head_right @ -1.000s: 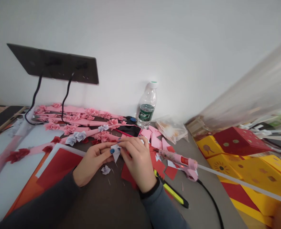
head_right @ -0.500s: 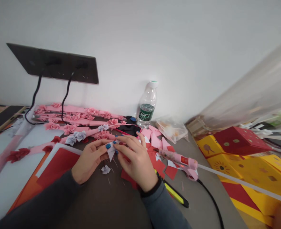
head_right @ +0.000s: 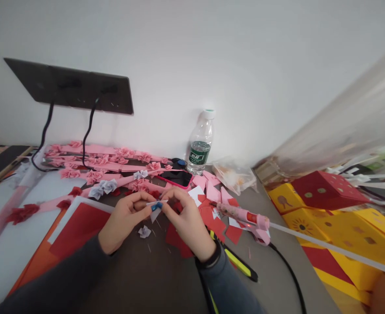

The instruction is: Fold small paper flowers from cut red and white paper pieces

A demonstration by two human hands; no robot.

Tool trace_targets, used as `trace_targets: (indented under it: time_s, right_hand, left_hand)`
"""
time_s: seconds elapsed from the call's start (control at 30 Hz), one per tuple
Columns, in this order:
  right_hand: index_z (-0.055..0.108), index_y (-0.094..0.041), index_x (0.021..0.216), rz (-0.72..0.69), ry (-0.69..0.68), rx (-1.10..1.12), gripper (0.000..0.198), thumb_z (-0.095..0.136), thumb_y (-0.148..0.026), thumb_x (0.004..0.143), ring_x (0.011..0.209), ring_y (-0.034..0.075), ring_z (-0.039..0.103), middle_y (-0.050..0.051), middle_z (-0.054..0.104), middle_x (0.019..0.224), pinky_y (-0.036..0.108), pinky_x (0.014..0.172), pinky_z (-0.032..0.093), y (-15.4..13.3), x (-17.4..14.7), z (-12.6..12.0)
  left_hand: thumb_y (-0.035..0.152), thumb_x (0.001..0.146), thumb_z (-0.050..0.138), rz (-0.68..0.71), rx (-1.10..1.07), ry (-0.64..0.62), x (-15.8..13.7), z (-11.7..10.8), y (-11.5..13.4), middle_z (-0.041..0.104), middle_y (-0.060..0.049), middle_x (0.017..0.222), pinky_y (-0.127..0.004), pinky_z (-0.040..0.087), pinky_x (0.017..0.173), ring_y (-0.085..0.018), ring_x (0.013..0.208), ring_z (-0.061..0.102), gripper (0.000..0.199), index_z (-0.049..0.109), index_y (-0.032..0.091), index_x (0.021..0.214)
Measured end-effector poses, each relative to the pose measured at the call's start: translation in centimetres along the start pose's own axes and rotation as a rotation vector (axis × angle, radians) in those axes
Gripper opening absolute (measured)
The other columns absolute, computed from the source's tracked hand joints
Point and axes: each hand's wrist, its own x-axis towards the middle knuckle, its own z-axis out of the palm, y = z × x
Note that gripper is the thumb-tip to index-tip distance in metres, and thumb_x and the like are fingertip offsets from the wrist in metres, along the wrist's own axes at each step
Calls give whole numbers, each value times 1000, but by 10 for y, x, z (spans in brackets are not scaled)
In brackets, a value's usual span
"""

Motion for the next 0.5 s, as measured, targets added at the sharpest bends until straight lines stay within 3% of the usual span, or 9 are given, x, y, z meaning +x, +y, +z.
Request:
trace_targets:
  time_s: [0.2, 0.37, 0.5]
  right_hand:
    - [58, -21, 82, 4, 66, 124, 18, 58, -35, 92, 80, 20, 59, 5, 62, 87, 30, 69, 47, -4, -1, 1]
    - [58, -20, 81, -20, -63, 12, 19, 56, -33, 94, 75, 18, 55, 3, 59, 81, 30, 68, 43, -9, -2, 1]
    - [52, -20, 76, -51, -94, -6, 24, 51, -32, 97, 72, 17, 49, 1, 53, 77, 29, 66, 39, -11, -3, -1]
  left_hand:
    - [27, 74, 75, 72, 23, -6, 3, 0, -1, 67, 0, 70, -21, 45, 59, -11, 63, 59, 17, 66, 15, 81]
    - [25, 78, 72, 187, 121, -5, 3, -1, 1, 63, 1, 72, -19, 43, 57, -10, 64, 54, 11, 69, 15, 80]
    - [28, 80, 71, 193, 141, -14, 2, -2, 0, 66, 0, 74, -20, 44, 56, -11, 63, 55, 13, 72, 15, 84]
